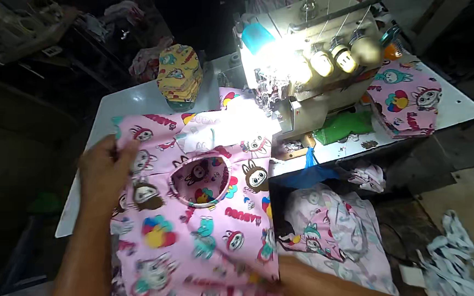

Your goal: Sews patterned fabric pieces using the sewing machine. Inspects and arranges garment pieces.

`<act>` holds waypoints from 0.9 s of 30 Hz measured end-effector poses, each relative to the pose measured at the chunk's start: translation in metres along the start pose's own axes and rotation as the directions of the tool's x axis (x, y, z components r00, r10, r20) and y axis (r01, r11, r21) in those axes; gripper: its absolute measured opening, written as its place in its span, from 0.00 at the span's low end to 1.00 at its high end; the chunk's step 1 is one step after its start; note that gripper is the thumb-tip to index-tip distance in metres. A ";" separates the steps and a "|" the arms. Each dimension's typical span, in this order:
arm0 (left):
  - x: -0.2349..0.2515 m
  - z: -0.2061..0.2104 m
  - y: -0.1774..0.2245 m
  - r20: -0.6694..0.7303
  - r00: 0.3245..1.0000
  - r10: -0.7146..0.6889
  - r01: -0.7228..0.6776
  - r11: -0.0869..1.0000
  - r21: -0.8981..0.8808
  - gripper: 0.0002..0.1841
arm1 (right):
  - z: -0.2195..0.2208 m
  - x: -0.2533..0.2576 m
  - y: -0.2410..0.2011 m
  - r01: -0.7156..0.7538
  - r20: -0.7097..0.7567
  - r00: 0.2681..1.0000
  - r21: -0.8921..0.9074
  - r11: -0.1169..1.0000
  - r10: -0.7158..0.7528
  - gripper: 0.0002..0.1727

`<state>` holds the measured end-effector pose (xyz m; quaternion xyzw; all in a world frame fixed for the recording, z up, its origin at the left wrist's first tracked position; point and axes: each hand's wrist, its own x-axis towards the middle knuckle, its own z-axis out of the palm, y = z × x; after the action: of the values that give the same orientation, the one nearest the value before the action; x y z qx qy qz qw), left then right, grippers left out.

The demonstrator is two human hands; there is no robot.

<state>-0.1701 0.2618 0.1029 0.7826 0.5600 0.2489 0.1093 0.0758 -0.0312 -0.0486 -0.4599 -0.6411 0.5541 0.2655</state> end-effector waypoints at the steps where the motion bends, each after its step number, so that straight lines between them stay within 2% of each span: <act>1: 0.004 0.016 -0.007 0.053 0.999 0.010 -0.012 1.000 0.027 0.21 | -0.003 0.007 0.033 -0.045 -0.096 0.995 -0.142 0.989 0.032 0.15; 2: 0.005 0.033 -0.008 0.101 0.995 0.016 -0.018 1.000 0.021 0.21 | -0.014 0.011 0.051 -0.093 -0.198 0.979 -0.205 0.974 0.052 0.15; 4: -0.004 0.067 0.004 0.082 0.996 0.038 -0.034 0.998 -0.048 0.23 | -0.049 0.013 0.058 -0.108 -0.399 0.917 -0.213 0.971 0.014 0.18; 5: -0.014 0.081 0.015 0.023 0.998 0.063 -0.061 0.993 -0.104 0.23 | -0.066 0.014 0.053 -0.072 -0.500 0.865 -0.210 0.975 -0.044 0.19; 7: -0.040 0.106 0.043 -0.132 0.983 0.127 -0.157 0.957 -0.245 0.23 | -0.098 0.022 0.038 0.029 -0.677 0.714 -0.227 0.973 -0.180 0.16; 9: -0.059 0.129 0.073 -0.275 0.940 0.203 -0.292 0.895 -0.338 0.23 | -0.124 0.037 0.025 0.098 -0.773 0.591 -0.215 0.972 -0.231 0.15; 10: -0.065 0.138 0.087 -0.324 0.916 0.236 -0.345 0.877 -0.336 0.23 | -0.133 0.046 0.020 0.148 -0.793 0.564 -0.179 0.973 -0.232 0.16; 13: -0.066 0.160 0.115 -0.408 0.861 0.304 -0.406 0.893 -0.192 0.24 | -0.148 0.069 0.002 0.310 -0.782 0.607 0.066 0.948 -0.144 0.18; 15: -0.061 0.164 0.118 -0.426 0.857 0.290 -0.376 0.917 -0.134 0.22 | -0.151 0.076 -0.007 0.340 -0.767 0.637 0.191 0.921 -0.077 0.19; 17: -0.057 0.160 0.115 -0.418 0.872 0.253 -0.346 0.924 -0.164 0.19 | -0.151 0.078 -0.008 0.361 -0.765 0.640 0.221 0.906 -0.068 0.23; 21: -0.050 0.141 0.107 -0.347 0.898 0.271 -0.369 0.894 -0.255 0.12 | -0.145 0.076 -0.003 0.392 -0.785 0.616 0.234 0.890 -0.065 0.23; 24: -0.038 0.122 0.104 -0.235 0.923 0.303 -0.371 0.864 -0.341 0.13 | -0.142 0.077 -0.007 0.408 -0.773 0.633 0.274 0.871 -0.053 0.18; 27: -0.020 0.107 0.106 -0.045 0.972 0.230 -0.222 0.837 -0.501 0.12 | -0.138 0.081 -0.010 0.393 -0.764 0.644 0.310 0.866 -0.019 0.19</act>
<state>-0.0333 0.2179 0.0545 0.7896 0.3787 0.3906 0.2838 0.1552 0.1050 -0.0187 -0.4913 -0.3807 0.4165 0.6635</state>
